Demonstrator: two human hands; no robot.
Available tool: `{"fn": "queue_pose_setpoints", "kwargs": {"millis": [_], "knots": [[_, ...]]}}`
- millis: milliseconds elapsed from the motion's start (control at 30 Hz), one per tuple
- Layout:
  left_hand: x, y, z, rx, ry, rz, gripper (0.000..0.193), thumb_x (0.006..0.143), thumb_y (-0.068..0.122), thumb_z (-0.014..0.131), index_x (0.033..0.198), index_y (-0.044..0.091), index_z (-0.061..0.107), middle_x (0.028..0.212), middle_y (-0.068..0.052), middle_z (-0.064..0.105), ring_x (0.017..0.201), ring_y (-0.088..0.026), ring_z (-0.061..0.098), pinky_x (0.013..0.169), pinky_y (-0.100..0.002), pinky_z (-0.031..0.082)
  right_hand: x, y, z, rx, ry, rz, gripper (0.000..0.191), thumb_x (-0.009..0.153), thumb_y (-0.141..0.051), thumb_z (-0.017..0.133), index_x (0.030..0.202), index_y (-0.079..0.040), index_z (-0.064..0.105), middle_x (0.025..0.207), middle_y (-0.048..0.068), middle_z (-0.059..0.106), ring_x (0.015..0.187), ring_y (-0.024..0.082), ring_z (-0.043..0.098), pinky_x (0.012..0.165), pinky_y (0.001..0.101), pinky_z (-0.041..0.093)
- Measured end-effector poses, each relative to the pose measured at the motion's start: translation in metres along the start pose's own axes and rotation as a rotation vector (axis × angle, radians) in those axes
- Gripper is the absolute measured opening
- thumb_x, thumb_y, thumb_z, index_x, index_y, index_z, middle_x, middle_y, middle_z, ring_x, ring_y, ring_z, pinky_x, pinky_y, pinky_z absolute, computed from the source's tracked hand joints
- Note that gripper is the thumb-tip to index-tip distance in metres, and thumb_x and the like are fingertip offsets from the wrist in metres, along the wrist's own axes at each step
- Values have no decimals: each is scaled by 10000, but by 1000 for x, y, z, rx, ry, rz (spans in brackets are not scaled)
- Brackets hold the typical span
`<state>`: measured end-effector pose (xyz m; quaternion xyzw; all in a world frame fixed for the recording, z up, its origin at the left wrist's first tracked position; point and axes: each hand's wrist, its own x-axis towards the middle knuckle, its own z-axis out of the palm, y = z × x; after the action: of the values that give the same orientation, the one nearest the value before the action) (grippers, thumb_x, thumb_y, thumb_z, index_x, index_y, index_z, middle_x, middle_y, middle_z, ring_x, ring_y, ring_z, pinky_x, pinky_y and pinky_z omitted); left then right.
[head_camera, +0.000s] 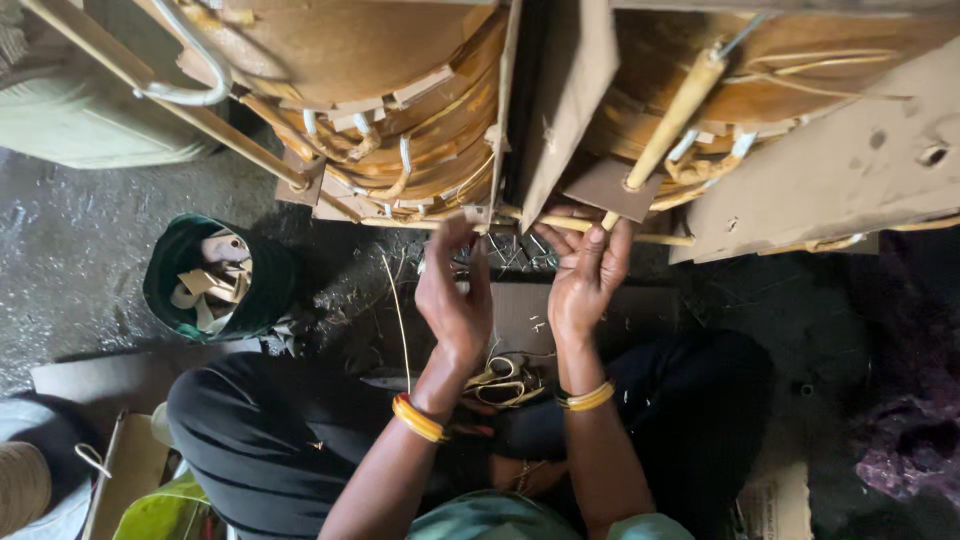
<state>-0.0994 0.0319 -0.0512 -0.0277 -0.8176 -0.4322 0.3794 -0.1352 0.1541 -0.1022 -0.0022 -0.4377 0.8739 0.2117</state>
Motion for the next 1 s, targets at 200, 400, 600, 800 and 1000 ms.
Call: {"fn": "queue_pose_setpoints", "kwargs": {"millis": [200, 400, 600, 800, 1000], "knots": [[-7, 5, 9, 367, -340, 92, 450, 903, 65, 699, 1343, 72, 605, 882, -108, 670, 739, -265, 686, 654, -388, 561, 1, 8, -4, -168, 56, -109, 310, 1148, -165, 485, 1410, -3, 512, 1058, 138, 713, 916, 195, 705, 848, 373, 607], [-7, -14, 27, 528, -460, 174, 503, 887, 99, 674, 1371, 1, 582, 919, -123, 701, 609, -232, 682, 491, -356, 526, 4, 8, -4, -412, 121, -242, 267, 1117, -86, 559, 1341, 53, 595, 1147, 45, 642, 1000, 96, 548, 913, 251, 468], [-5, -25, 19, 472, -416, 215, 474, 906, 111, 663, 1351, -27, 578, 1000, -150, 732, 582, -226, 673, 483, -340, 515, 3, -6, 4, -491, 48, -240, 141, 1106, -31, 607, 1208, 52, 657, 1093, 31, 667, 965, 96, 584, 887, 242, 480], [-15, -11, 4, 174, -127, 32, 352, 956, 59, 734, 1273, 49, 581, 956, -96, 683, 702, -233, 689, 630, -328, 554, 4, -9, 5, -300, -3, -135, 124, 1084, -40, 604, 1186, 17, 647, 1081, 64, 675, 945, 150, 670, 858, 337, 625], [-13, -10, 8, -100, 8, -244, 375, 958, -28, 701, 1311, 46, 599, 1242, -161, 706, 1084, -306, 750, 935, -356, 585, 3, 7, 2, -145, -61, -44, 164, 1139, -121, 529, 1272, -26, 526, 1095, 108, 680, 939, 253, 753, 834, 431, 675]]}}
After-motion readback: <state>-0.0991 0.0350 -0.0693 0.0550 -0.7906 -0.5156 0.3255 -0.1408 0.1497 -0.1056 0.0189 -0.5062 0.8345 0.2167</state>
